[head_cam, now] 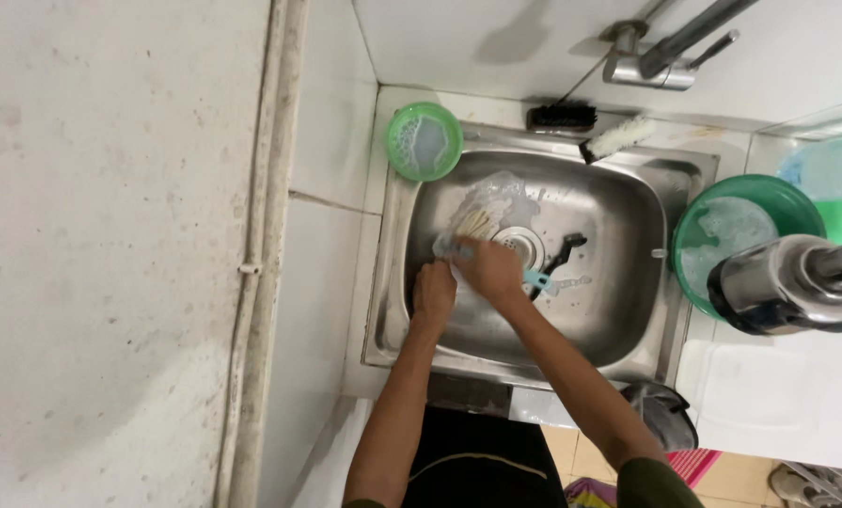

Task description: The person washes a pair of white shoelaces in a kitchen sink using running water and a brush. They scrub the laces thoroughly, rinse them, and then move to a shoe rack area to untangle and separate the laces.

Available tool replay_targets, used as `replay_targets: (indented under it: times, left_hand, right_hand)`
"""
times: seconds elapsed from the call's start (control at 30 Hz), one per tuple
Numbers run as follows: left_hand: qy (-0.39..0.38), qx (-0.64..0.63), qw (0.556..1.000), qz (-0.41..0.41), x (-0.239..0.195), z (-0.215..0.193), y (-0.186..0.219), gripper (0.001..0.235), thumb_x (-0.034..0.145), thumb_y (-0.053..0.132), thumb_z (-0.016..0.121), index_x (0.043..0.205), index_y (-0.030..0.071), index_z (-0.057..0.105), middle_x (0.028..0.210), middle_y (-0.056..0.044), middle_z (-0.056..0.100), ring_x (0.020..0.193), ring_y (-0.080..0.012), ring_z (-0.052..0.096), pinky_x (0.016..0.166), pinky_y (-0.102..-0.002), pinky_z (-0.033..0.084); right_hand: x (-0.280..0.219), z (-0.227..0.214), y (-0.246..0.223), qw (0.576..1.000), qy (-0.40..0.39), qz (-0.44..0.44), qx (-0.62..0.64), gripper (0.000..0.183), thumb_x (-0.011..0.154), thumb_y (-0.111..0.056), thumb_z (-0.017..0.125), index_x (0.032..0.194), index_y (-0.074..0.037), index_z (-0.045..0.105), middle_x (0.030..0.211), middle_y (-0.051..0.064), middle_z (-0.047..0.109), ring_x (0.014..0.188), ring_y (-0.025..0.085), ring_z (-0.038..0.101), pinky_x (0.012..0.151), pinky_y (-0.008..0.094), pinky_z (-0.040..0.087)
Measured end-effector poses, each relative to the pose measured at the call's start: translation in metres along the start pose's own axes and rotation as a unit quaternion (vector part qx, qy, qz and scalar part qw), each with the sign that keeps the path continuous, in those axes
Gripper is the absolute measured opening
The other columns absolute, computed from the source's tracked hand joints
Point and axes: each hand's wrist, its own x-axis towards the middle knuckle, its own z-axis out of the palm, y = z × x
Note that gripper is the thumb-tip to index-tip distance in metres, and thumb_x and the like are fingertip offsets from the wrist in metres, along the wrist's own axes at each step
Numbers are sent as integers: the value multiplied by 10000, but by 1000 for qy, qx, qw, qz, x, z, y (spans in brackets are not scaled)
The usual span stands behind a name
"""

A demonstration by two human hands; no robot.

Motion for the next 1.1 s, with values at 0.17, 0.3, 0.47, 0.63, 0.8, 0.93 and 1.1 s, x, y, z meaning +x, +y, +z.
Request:
replay_targets:
  times: [0.17,0.3,0.47,0.63,0.8,0.93,1.1]
  left_hand:
    - [14,-13,1000,-14,-6,7,-9,511,1214,265,406,1108,-68,778,935,-359,797,779,-411,833,546,-452,632]
    - [-3,13,1000,-23,9,12,-1,487,1194,234,445,1065,-70,803,939,-336,807,817,-426,831,570,-483,629]
    - [-5,20,999,-25,-11,10,-10,476,1207,283,424,1134,-37,769,938,-353,794,849,-446,840,608,-515,661]
    - [15,46,999,-24,10,6,3,442,1194,182,459,1109,-88,800,985,-363,807,894,-450,840,700,-486,672]
    - [23,13,1000,5,-15,13,0,493,1216,273,423,1154,-58,783,946,-359,795,813,-453,831,606,-495,651]
    - [4,1,1000,-14,-4,14,-5,469,1202,193,506,1080,-164,784,959,-440,772,812,-494,813,618,-461,647]
    - [26,9,1000,-6,-7,16,-13,460,1210,239,462,1118,-74,787,911,-358,788,733,-416,818,519,-448,615]
  right_hand:
    - [26,-12,19,998,54,-31,-26,486,1031,-766,619,1376,-448,745,942,172,823,957,414,836,856,553,677]
    - [-3,9,20,999,26,5,22,403,1021,-630,721,1306,-348,773,990,187,838,1004,449,823,872,592,653]
    - [17,-3,43,989,143,-43,-22,518,1025,-750,719,1242,-286,798,774,173,760,794,423,817,713,574,667]
    - [-6,18,10,998,-18,-53,-37,584,975,-715,724,1386,-305,789,997,244,834,1037,450,820,920,589,639]
    - [11,-8,31,995,89,7,40,423,1045,-562,749,1369,-294,789,955,195,816,954,449,813,845,606,649]
    - [-8,22,12,996,-26,-63,-65,526,980,-721,687,1356,-365,780,925,191,835,940,438,838,834,569,660]
    - [22,-7,31,998,63,-21,5,409,1063,-622,714,1389,-375,737,955,161,830,932,420,828,823,566,656]
